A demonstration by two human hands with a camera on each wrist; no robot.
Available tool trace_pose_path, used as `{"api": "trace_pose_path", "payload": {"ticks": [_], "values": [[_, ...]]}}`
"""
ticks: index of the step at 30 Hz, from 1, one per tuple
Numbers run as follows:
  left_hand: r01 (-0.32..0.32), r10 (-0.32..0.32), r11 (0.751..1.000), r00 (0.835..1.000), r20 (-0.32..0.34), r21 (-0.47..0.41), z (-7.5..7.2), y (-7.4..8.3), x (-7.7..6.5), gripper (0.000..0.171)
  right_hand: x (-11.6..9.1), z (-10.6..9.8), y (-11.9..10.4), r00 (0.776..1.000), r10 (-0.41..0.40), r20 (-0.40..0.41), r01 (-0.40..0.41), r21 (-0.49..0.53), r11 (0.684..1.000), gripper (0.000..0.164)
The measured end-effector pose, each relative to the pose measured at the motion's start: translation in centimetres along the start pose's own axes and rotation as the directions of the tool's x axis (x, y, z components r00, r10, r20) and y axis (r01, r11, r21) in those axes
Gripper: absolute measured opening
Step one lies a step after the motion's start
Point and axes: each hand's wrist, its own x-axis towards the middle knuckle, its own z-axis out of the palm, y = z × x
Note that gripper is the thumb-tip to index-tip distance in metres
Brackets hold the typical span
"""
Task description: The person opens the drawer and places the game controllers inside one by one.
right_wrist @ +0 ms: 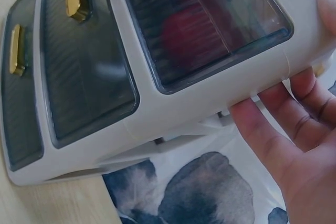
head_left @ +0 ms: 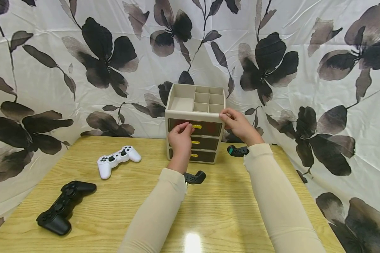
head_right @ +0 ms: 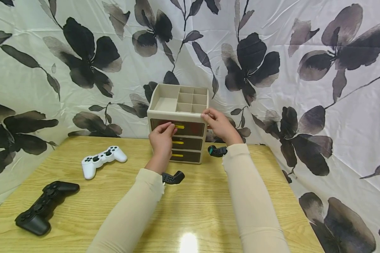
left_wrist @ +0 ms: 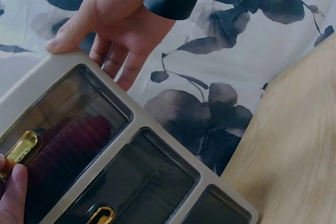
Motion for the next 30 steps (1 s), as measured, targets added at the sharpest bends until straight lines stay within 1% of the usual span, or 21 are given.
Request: {"api": "trace_pose_path", "payload": {"ticks": [5,8,9,11,20,30], "values": [[0.015,-0.015,1.0,1.0,0.028,-0.011,-0.3,0.2,0.0,0.018,-0.2,0.1,-0.3,1.0,-0.015,0.004,0.015,0.009,1.0,0.036],[0.01,-0.009,1.0,0.999,0.046,-0.013,-0.6,0.3,0.0,0.019,-0.2,0.1,-0.3,1.0,-0.02,0.001,0.02,0.006,1.0,0.036],[0.006,-0.006,1.0,0.999,0.048,-0.011,-0.7,0.2,0.1,0.019,0.1,0.1,0.1,1.0,-0.023,-0.003,0.023,0.004,1.0,0.037],[-0.004,0.005,1.0,0.999,0.05,-0.011,-0.9,0.1,0.1,0.018,0.1,0.1,0.2,1.0,-0.02,-0.005,0.02,0.004,1.0,0.038],[-0.007,0.007,1.0,1.0,0.009,0.021,-1.9,-1.0,0.3,0.014,0.2,0.1,0.3,1.0,-0.017,-0.018,0.017,0.011,1.0,0.036],[-0.008,0.008,0.998,1.0,-0.005,0.068,-3.0,-1.8,0.2,0.016,0.0,0.2,0.2,1.0,-0.011,-0.019,0.011,0.013,1.0,0.035]]}}
